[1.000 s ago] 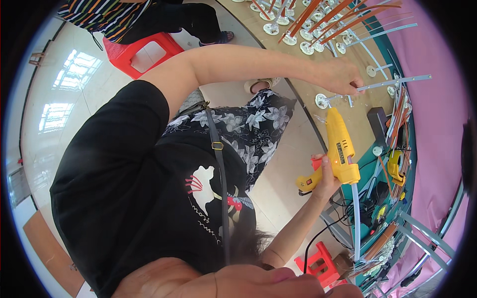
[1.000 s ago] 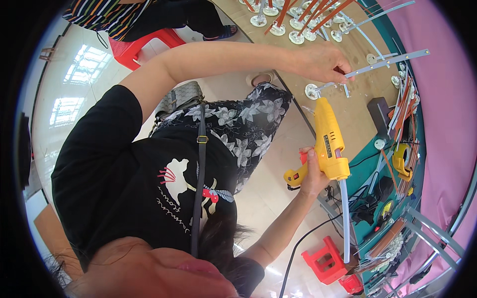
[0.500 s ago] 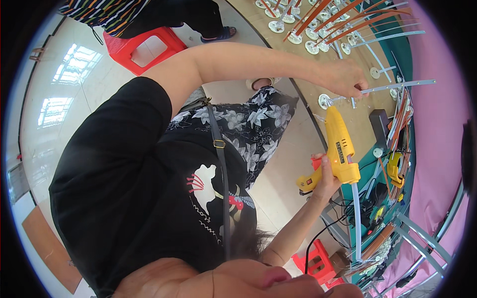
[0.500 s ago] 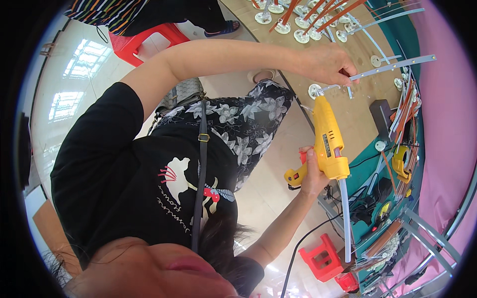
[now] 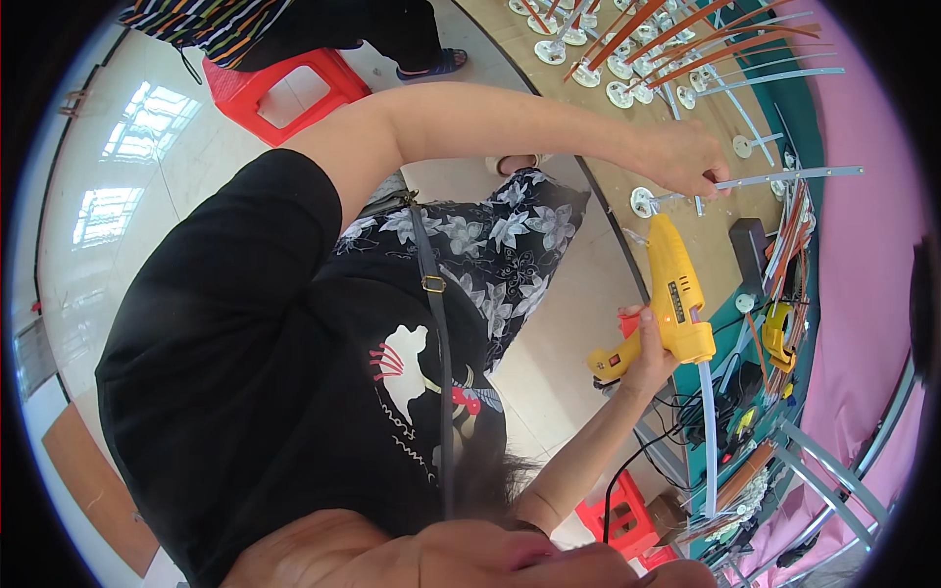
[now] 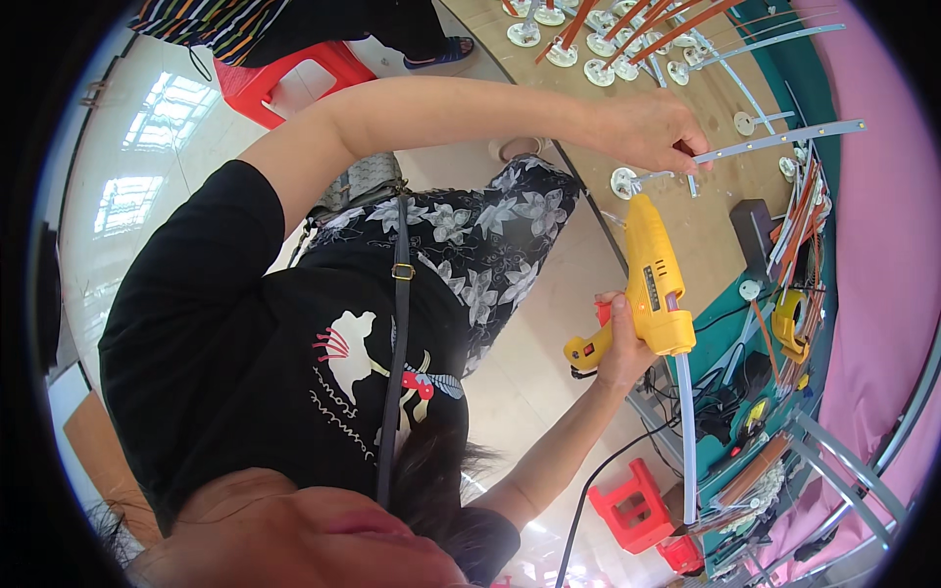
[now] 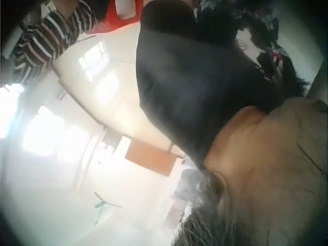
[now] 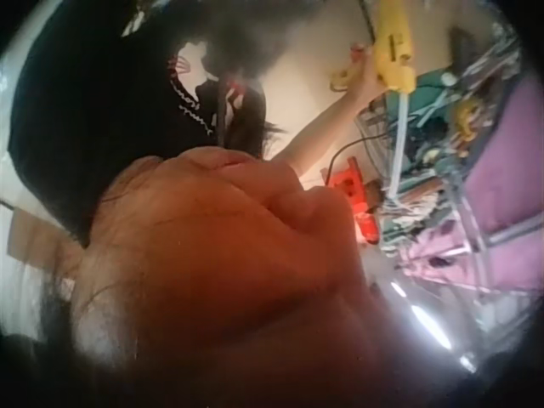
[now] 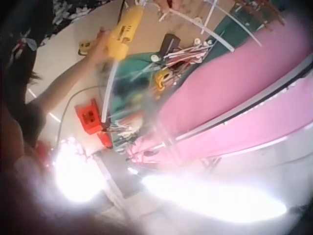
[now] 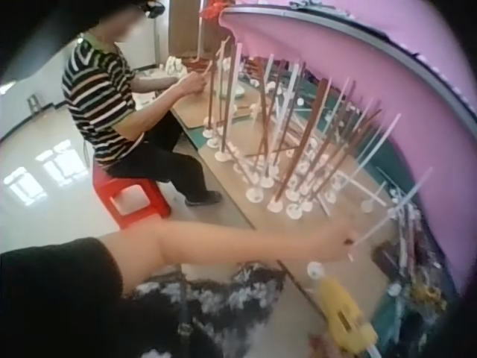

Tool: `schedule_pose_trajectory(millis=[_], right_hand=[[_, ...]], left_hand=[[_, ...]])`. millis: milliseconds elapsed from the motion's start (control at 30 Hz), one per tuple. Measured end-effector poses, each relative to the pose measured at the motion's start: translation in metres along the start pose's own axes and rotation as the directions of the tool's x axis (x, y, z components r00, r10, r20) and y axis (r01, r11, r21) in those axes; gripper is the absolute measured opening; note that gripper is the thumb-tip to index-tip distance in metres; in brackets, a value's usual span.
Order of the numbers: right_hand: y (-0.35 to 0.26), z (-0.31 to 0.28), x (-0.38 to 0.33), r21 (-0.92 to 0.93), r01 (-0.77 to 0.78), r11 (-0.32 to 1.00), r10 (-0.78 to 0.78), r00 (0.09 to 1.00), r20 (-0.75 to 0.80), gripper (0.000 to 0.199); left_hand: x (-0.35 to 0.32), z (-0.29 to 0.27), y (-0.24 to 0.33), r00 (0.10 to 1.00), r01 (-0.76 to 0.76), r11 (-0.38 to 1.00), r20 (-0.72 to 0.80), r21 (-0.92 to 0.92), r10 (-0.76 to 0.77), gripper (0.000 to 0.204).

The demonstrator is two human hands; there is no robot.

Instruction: Using a hot glue gun to attach plastic rods to circular bases on a workbench.

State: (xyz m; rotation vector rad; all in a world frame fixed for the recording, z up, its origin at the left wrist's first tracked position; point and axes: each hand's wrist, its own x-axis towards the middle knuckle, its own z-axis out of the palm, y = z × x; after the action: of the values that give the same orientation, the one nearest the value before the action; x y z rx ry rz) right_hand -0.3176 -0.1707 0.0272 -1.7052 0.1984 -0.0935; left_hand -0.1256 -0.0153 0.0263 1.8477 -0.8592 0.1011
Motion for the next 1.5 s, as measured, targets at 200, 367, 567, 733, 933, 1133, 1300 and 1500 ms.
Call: schedule_pose_trajectory(millis=[200, 367, 567, 733, 933, 1133, 1300, 1500], right_hand=[[-0.005, 0.003, 0.003, -0.019, -0.017, 1.000, 0.017, 1.000, -0.018, 0.032], [-0.010, 0.006, 0.003, -0.035, -0.012, 0.999, 0.012, 1.000, -0.018, 0.034], [-0.010, 0.005, 0.003, -0.054, -0.036, 0.998, 0.035, 0.999, -0.022, 0.033], [-0.009, 0.004, 0.005, -0.055, -0.025, 0.998, 0.024, 1.000, -0.010, 0.031], [-0.008, 0.001, 0.005, -0.102, -0.037, 0.994, 0.041, 0.998, 0.040, 0.048], [-0.007, 0.003, 0.005, -0.077, -0.030, 0.997, 0.029, 0.999, -0.014, 0.033], [-0.013, 0.004, 0.006, -0.125, -0.053, 0.991, 0.051, 0.999, -0.019, 0.036], [-0.010, 0.001, 0.006, -0.091, -0.041, 0.995, 0.042, 0.999, 0.003, 0.037]], left_hand=[[-0.002, 0.000, -0.001, 1.000, 0.006, 1.000, 0.003, -0.010, -0.006, 0.021], [-0.003, -0.002, 0.002, 1.000, 0.007, 1.000, 0.002, -0.015, -0.007, 0.020], [-0.001, 0.000, -0.002, 1.000, -0.014, 1.000, 0.009, -0.024, 0.014, 0.019], [-0.003, -0.002, 0.001, 1.000, -0.017, 0.998, -0.002, -0.057, 0.017, 0.018], [-0.004, -0.002, 0.003, 0.998, -0.061, 0.996, -0.027, -0.063, 0.059, 0.015], [-0.005, 0.000, -0.001, 0.994, -0.091, 0.991, -0.068, -0.101, 0.084, 0.016], [-0.002, 0.002, -0.005, 0.999, -0.039, 0.998, -0.033, -0.046, 0.038, 0.019], [-0.003, 0.000, -0.005, 0.999, -0.036, 0.996, -0.022, -0.082, 0.035, 0.018]])
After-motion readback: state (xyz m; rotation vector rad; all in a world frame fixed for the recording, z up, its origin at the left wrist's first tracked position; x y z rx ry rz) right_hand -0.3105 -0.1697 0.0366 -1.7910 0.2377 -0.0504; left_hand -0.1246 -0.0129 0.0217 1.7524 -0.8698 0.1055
